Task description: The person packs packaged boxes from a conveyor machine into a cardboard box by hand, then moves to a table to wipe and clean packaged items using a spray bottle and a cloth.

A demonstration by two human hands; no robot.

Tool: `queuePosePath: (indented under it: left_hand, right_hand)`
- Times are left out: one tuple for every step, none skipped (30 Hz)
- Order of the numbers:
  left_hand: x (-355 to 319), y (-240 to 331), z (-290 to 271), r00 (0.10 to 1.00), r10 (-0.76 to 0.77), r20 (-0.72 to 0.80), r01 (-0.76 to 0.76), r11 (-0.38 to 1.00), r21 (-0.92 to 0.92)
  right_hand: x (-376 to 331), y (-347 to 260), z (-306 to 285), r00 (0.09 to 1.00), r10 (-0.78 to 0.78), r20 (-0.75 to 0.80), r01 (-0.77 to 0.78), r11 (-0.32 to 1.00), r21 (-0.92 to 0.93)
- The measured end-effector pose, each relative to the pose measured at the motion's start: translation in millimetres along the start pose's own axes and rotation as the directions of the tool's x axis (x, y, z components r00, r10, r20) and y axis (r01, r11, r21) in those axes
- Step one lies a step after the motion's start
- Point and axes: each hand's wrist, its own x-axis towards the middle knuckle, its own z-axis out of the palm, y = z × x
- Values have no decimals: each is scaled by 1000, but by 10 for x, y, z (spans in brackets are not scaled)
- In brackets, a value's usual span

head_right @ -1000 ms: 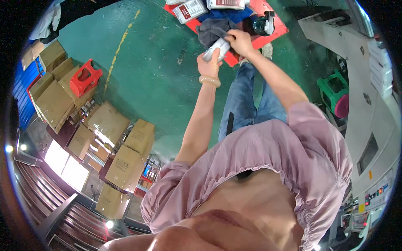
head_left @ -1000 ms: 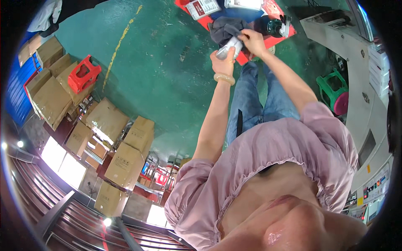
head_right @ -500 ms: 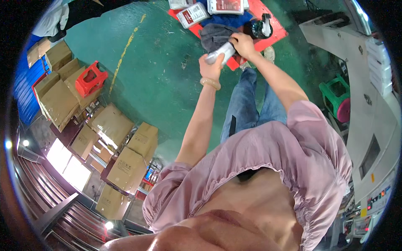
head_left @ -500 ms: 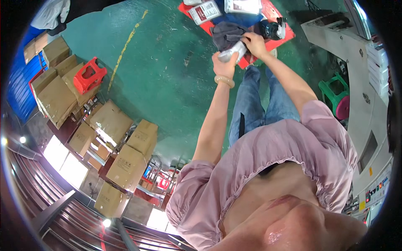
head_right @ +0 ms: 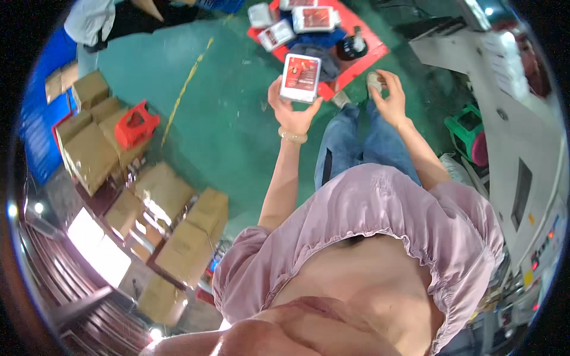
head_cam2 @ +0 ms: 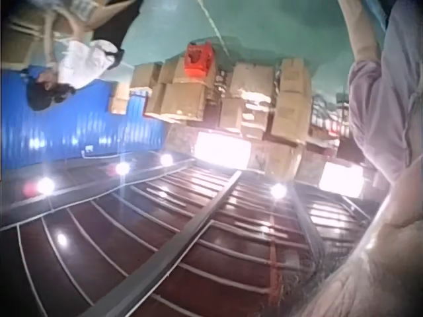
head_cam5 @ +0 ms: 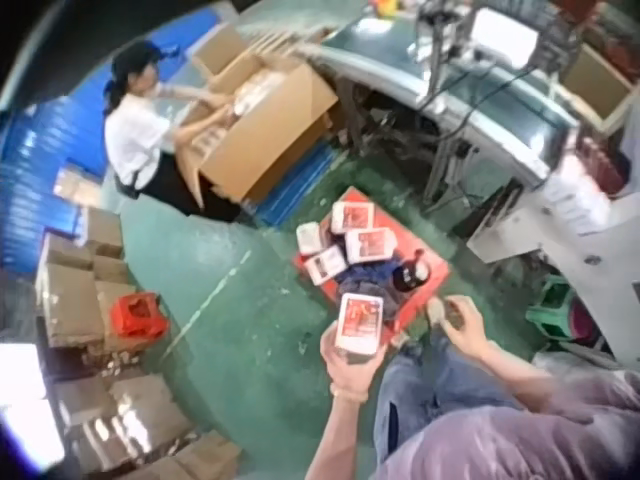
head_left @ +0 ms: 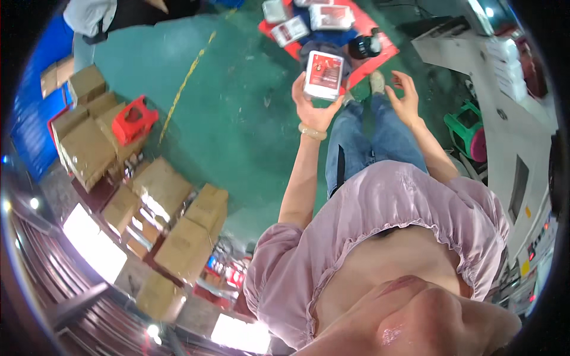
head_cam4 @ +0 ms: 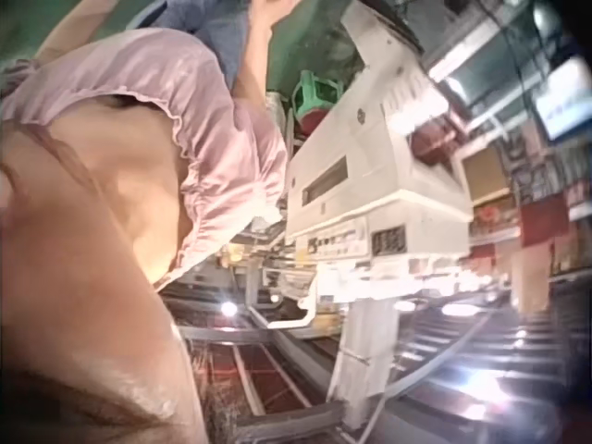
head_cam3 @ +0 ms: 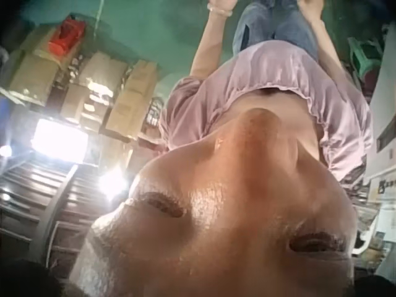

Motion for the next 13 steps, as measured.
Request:
queuePosePath:
  left_hand:
    - [37, 79, 38, 1000, -1, 23, -2, 991, 131]
    - [65, 160, 104, 998, -66, -23, 62, 987, -145]
    - [108, 150, 85, 993, 114, -16, -115, 993, -38]
    - [168, 251, 161, 993, 120, 0, -119, 985, -127]
    - [211, 349, 221, 993, 121, 16, -115, 972, -203]
    - [277, 409, 293, 988, 154, 22, -146, 963, -225]
    - [327, 510, 367, 984, 175, 37, -161, 957, -240]
    - [377, 629, 461, 983, 163, 83, -128, 937, -325]
    - [425, 730, 533, 979, 153, 131, -90, 912, -400]
    - [464, 784, 616, 973, 177, 148, -95, 893, -439]
    - [506, 831, 682, 969, 191, 158, -103, 891, -443]
    - [546, 877, 742, 966, 196, 170, -97, 880, -465]
    - [581, 924, 804, 963, 198, 182, -87, 869, -487]
  right_hand:
    - [25, -51, -226, 999, -32, -32, 28, 995, -97]
    - [78, -118, -455, 990, -120, -76, 107, 981, -159]
    - [165, -125, -723, 985, -126, -121, 102, 976, -190]
    - [261, -90, -1029, 943, -251, -218, 167, 925, -342]
    - [323, -97, -1319, 883, -376, -282, 207, 850, -485]
    - [423, -187, -1624, 866, -365, -341, 169, 856, -488]
    - [486, -281, -1914, 847, -349, -400, 127, 865, -486]
    - [534, -345, -2131, 823, -378, -424, 135, 855, -500]
    - [577, -386, -2282, 799, -405, -445, 146, 847, -511]
    - [596, -394, -2380, 785, -416, -459, 163, 853, -495]
    - [629, -396, -2457, 777, -415, -474, 154, 855, -496]
    - [673, -395, -2518, 749, -491, -445, 188, 802, -568]
    - [726, -387, -2569, 721, -560, -408, 216, 741, -636]
